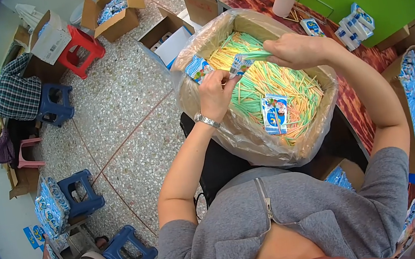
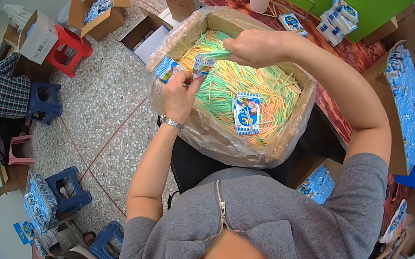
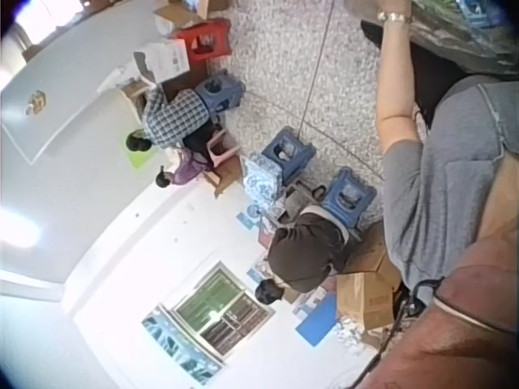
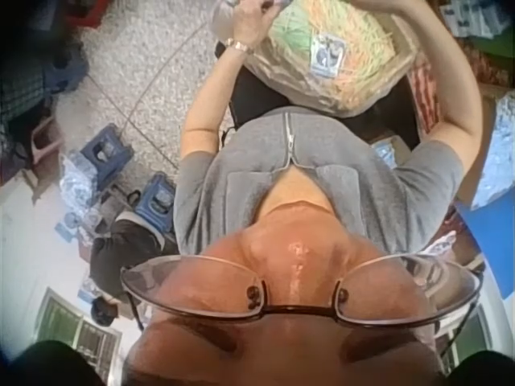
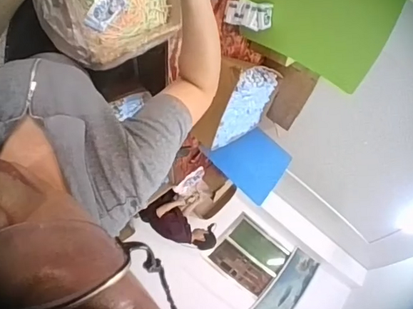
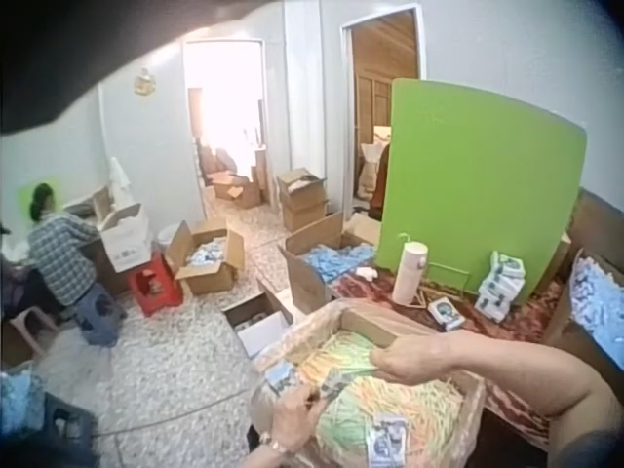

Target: Pack small blue packets into a cardboard box containing shredded paper material.

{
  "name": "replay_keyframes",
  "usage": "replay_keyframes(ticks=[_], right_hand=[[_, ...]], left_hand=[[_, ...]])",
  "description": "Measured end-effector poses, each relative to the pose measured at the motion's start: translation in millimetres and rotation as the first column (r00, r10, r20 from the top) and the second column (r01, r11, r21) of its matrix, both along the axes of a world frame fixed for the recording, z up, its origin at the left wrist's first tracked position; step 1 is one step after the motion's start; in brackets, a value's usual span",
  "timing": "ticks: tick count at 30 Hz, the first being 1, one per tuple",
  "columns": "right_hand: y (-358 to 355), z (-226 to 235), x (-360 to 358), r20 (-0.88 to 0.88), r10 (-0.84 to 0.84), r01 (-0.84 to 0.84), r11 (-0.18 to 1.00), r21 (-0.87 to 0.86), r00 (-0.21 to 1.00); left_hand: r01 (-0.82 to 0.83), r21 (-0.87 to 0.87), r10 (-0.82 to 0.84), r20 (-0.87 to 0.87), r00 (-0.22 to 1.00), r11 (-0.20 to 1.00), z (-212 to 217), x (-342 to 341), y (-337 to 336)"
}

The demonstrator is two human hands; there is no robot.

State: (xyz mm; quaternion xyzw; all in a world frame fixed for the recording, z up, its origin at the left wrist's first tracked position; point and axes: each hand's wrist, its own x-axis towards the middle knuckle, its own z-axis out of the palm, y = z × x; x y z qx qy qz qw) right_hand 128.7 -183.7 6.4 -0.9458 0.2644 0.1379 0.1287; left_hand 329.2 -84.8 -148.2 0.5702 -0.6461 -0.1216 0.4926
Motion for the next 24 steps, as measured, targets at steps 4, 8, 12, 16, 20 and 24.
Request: replay_keyframes(ticks=[4, 8, 12, 16, 20, 24], right_hand=[[-1.7, 6.5, 11.3, -0.190, 0.029, -0.024, 0.999, 0.025, 0.981], [-1.7, 15.7, 26.0, -0.337, 0.039, -0.025, 0.999, 0.047, 0.941], [-7.6, 15.5, 39.7, -0.443, 0.065, -0.062, 0.998, 0.020, 0.894], [-6.4, 18.2, 48.3, -0.462, 0.092, -0.084, 0.996, 0.039, 0.882], [-7.7, 14.7, 39.7, -0.334, 0.030, 0.007, 0.994, 0.108, 0.942], [-7.9, 14.9, 32.2, -0.222, 0.132, -0.126, 0.991, 0.041, 0.966]], left_hand=[[-0.002, -0.100, 0.009, 0.077, 0.997, 0.995, -5.7, 2.1, -0.2], [0.035, -0.247, 0.033, 0.265, 0.964, 0.968, -2.1, 4.2, -0.5], [0.061, -0.271, 0.046, 0.369, 0.928, 0.961, -0.4, 6.4, 0.9], [0.035, -0.253, 0.041, 0.289, 0.956, 0.967, -0.4, 6.9, 2.5], [0.003, -0.116, 0.005, 0.066, 0.998, 0.993, -2.1, 3.6, 4.4], [0.005, -0.142, -0.001, 0.025, 1.000, 0.990, -5.7, 4.3, 3.7]])
